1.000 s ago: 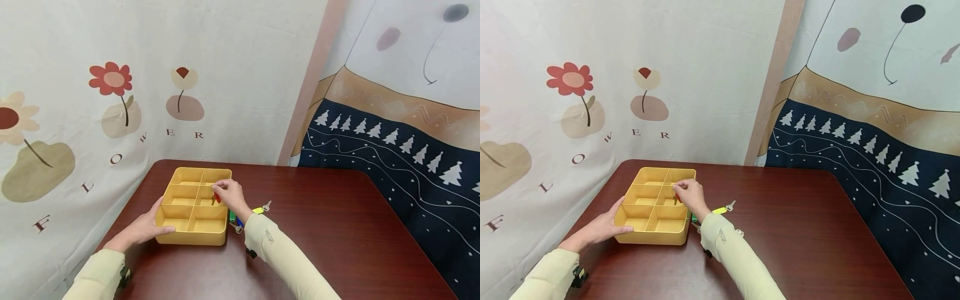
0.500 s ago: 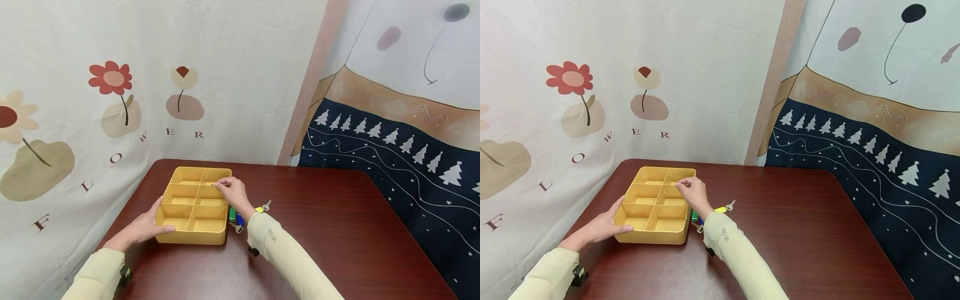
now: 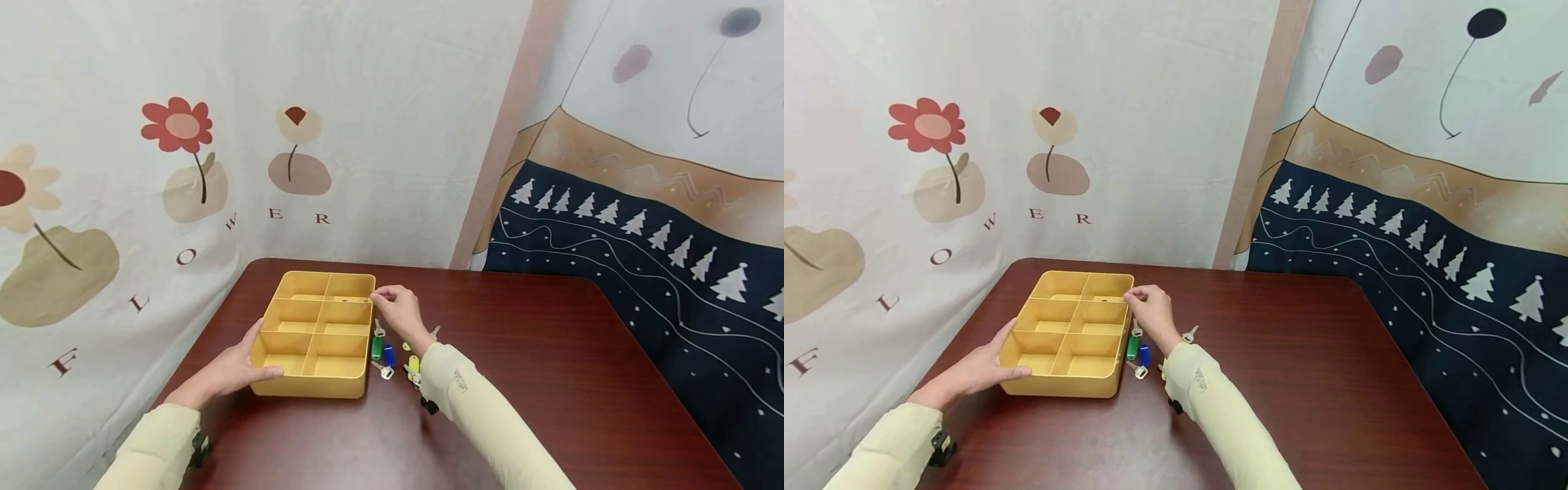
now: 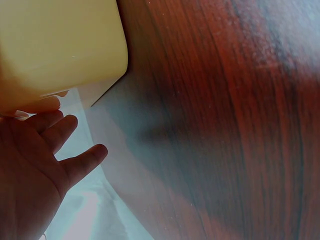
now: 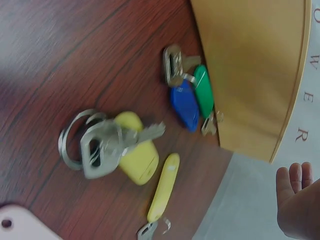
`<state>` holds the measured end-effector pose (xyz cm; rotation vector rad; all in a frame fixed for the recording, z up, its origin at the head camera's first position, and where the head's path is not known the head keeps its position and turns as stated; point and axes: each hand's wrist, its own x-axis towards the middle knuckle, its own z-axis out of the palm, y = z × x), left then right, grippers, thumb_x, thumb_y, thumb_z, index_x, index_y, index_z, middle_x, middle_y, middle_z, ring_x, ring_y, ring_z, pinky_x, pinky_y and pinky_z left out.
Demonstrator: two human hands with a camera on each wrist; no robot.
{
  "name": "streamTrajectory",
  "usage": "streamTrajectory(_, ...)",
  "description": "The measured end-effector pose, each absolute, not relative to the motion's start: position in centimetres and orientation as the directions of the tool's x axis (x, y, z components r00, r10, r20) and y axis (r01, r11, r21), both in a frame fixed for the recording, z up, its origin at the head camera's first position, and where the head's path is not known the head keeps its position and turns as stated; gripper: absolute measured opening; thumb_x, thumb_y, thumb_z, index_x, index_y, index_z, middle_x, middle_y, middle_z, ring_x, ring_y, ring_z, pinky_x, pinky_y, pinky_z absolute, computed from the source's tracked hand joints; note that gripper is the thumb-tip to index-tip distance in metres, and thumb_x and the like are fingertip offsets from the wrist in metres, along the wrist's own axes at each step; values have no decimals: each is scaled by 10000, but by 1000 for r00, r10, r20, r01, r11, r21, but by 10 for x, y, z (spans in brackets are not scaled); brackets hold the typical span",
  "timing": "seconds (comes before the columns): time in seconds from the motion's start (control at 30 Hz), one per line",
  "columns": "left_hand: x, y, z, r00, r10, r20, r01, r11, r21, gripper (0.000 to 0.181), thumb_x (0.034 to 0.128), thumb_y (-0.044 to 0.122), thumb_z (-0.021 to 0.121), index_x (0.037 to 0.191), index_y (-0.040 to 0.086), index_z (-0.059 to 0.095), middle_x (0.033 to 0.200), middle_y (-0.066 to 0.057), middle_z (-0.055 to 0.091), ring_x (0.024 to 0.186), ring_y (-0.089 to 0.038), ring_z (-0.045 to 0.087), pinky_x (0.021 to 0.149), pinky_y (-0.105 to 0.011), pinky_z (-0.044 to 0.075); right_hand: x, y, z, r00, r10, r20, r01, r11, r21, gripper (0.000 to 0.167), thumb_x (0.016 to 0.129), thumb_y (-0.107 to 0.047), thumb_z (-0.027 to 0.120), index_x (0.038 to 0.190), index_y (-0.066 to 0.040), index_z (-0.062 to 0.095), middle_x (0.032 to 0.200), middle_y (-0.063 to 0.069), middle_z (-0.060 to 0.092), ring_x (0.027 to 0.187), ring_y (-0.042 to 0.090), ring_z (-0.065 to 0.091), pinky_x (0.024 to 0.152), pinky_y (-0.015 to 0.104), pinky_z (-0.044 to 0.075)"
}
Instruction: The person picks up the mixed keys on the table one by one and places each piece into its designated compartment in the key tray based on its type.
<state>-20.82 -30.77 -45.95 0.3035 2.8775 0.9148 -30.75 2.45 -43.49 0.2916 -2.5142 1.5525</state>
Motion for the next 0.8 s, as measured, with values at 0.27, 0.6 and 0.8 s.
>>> streamTrajectory(0.27,-208,-308,-458,-973,223,-56,151,802,579,1205,800,506,787,1555,-39,21,1240,-410,540,1167,-490,540,973,-618,402,-311,50,-440,-971,-30,237,-223,466,-856,156,913,-239,722,931,-94,775,1006,47,688,910,186,638,815,365,513)
streamTrajectory(0.6,-208,-308,-457,-972,227,-62,153,809,568,1202,798,510,785,1552,-43,29,1145,-365,609,1143,-491,555,964,-626,404,-311,81,-449,-979,23,201,-168,462,-871,161,930,-243,713,963,-98,774,1029,51,685,920,198,643,785,378,533)
streamTrajectory(0.8,-208,-308,-456,-971,229,-65,153,810,565,1203,801,510,783,1554,-38,21,1049,-300,661,1128,-488,566,964,-629,402,-312,97,-456,-981,63,183,-128,496,-859,165,924,-245,712,970,-100,779,1011,54,704,907,205,647,786,390,537)
